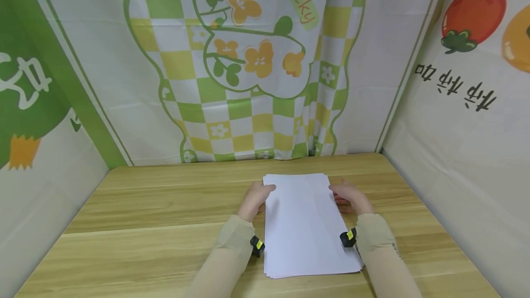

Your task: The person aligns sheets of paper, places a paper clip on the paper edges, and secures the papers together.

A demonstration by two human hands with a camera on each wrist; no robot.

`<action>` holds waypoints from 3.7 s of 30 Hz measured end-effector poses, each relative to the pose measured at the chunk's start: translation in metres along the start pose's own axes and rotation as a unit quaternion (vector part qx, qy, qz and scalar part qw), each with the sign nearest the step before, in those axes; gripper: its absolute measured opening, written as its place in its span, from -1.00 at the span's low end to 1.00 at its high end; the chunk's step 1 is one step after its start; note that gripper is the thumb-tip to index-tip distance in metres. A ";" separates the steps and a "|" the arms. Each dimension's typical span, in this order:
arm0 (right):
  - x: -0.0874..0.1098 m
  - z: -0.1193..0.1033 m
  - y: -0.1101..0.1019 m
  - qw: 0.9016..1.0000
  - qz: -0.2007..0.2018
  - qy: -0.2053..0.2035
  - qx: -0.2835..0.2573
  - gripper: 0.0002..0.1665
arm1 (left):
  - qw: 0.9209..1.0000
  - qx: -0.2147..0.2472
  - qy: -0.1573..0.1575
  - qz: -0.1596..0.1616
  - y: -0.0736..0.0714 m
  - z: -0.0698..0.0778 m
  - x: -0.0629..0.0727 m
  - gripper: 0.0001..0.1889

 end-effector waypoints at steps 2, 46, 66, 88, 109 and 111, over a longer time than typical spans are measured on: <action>0.000 0.000 0.000 1.000 -0.002 0.000 -0.001 -0.04 | 1.000 0.010 -0.004 -0.001 0.000 0.000 0.000 -0.55; -0.002 -0.004 0.003 1.000 -0.016 -0.009 -0.007 -0.01 | 0.997 0.058 -0.006 -0.044 0.008 -0.002 -0.001 -0.30; -0.008 -0.004 -0.002 0.997 -0.012 -0.035 0.061 -0.02 | 0.998 0.043 0.014 -0.044 0.008 -0.001 -0.005 -0.33; -0.005 -0.005 0.010 0.994 -0.076 -0.080 -0.003 -0.43 | 0.994 0.015 0.088 -0.060 0.020 0.008 -0.004 -0.52; -0.011 -0.001 0.010 0.994 -0.060 -0.084 -0.027 -0.36 | 0.994 0.017 0.083 -0.073 0.019 0.008 0.001 -0.56; -0.010 -0.001 0.010 0.994 -0.058 -0.085 -0.032 -0.35 | 0.994 0.029 0.077 -0.078 0.020 0.007 0.000 -0.55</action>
Point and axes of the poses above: each hand's wrist, its own x-axis away from the middle knuckle, its own y-axis out of the palm, z = x × y, the point moved 9 cm from there along -x, towards the middle knuckle, and after that the axes turned 6 degrees about -x, right-handed, at the moved point
